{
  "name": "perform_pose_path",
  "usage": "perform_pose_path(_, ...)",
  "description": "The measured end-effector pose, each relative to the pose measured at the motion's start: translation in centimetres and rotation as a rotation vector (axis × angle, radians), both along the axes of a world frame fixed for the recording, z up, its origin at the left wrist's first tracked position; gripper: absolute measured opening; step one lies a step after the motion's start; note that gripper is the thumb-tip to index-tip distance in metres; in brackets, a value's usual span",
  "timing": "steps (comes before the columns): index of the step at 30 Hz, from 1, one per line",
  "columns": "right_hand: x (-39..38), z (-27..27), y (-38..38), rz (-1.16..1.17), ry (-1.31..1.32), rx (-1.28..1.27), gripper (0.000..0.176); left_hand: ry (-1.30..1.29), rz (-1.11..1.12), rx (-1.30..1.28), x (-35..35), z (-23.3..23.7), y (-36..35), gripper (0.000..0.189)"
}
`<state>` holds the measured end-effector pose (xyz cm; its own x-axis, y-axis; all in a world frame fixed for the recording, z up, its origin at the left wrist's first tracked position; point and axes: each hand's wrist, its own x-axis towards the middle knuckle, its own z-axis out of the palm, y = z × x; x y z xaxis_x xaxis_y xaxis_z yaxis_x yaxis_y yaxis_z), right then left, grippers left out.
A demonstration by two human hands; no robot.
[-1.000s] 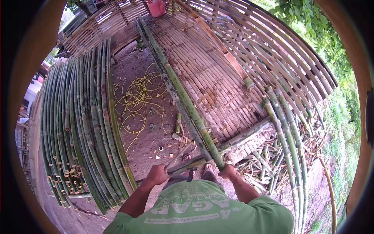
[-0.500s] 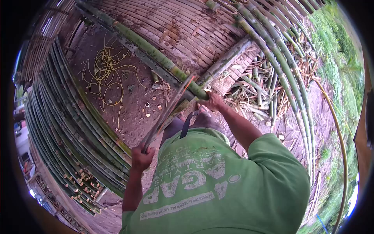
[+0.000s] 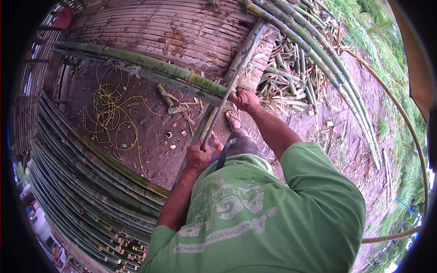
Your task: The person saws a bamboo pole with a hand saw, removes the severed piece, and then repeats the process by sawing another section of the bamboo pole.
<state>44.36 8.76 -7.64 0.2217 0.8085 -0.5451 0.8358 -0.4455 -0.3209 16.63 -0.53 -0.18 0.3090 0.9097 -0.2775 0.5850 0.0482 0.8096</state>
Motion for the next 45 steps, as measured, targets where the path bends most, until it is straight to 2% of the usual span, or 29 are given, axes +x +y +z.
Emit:
perform_pose_path(5, -0.2, 0.3, 0.1, -0.003, -0.035, 0.011, 0.062, 0.003, -0.038, 0.007, -2.0, 0.8, -1.4, 0.012)
perform_pose_path(8, 0.3, -0.4, 0.4, 0.008, -0.017, -0.010, 0.054, 0.023, -0.094, 0.233, 0.2, -1.0, 0.1, 0.012)
perform_pose_path(11, 1.2, -0.1, 1.1, -0.047, 0.019, -0.027, 0.056, 0.130, -0.130, 0.122, 1.8, -1.3, 0.8, 0.008)
perform_pose_path(15, 0.9, 0.2, -0.3, 0.055, -0.016, -0.004, 0.048, -0.032, -0.046, 0.023, 1.1, -1.0, 0.4, 0.012)
perform_pose_path(20, 0.2, 2.2, -2.7, 0.161, -0.034, -0.121, 0.032, 0.066, -0.138, 0.045, 0.4, 1.7, 0.3, 0.012)
perform_pose_path(23, -0.5, 1.5, -4.0, 0.073, -0.057, -0.088, 0.028, 0.077, -0.094, -0.057, 0.6, 4.3, -1.5, 0.013)
perform_pose_path(26, -0.9, 1.4, -4.0, 0.049, -0.054, -0.124, 0.023, 0.133, -0.101, -0.054, -1.2, 5.7, -2.8, 0.013)
perform_pose_path(30, -0.9, 0.2, -4.4, 0.027, -0.046, -0.112, 0.022, 0.097, -0.167, 0.009, 2.2, 1.9, 1.1, 0.008)
perform_pose_path(33, -0.4, 0.6, -3.9, 0.043, -0.045, -0.144, 0.022, -0.035, -0.114, 0.092, 5.4, 0.1, 2.7, 0.007)
perform_pose_path(34, -0.7, 0.1, -4.5, 0.022, -0.074, -0.061, 0.025, 0.033, -0.126, 0.054, 4.8, 0.9, 2.3, 0.007)
perform_pose_path(36, -0.7, 1.4, -4.0, 0.032, -0.062, -0.112, 0.029, 0.177, -0.147, -0.031, 1.8, 3.8, -0.4, 0.008)
perform_pose_path(38, -0.6, 0.1, -3.9, 0.021, -0.032, -0.164, 0.029, 0.176, -0.162, -0.101, -2.3, 6.2, -2.9, 0.007)
perform_pose_path(40, -0.9, -0.7, -4.6, 0.007, -0.044, -0.105, 0.026, 0.166, -0.127, -0.129, -1.7, 7.5, -2.5, 0.006)
perform_pose_path(41, -0.7, -0.6, -4.4, 0.011, -0.044, -0.112, 0.025, 0.152, -0.100, -0.136, -1.1, 7.3, -2.3, 0.006)
perform_pose_path(43, -0.7, -0.3, -4.0, 0.020, -0.045, -0.128, 0.025, 0.100, -0.164, -0.035, 1.9, 1.4, 0.4, 0.007)
perform_pose_path(45, -0.4, 0.7, -3.6, 0.038, -0.061, -0.142, 0.024, 0.027, -0.102, 0.000, 5.3, 0.4, 2.4, 0.007)
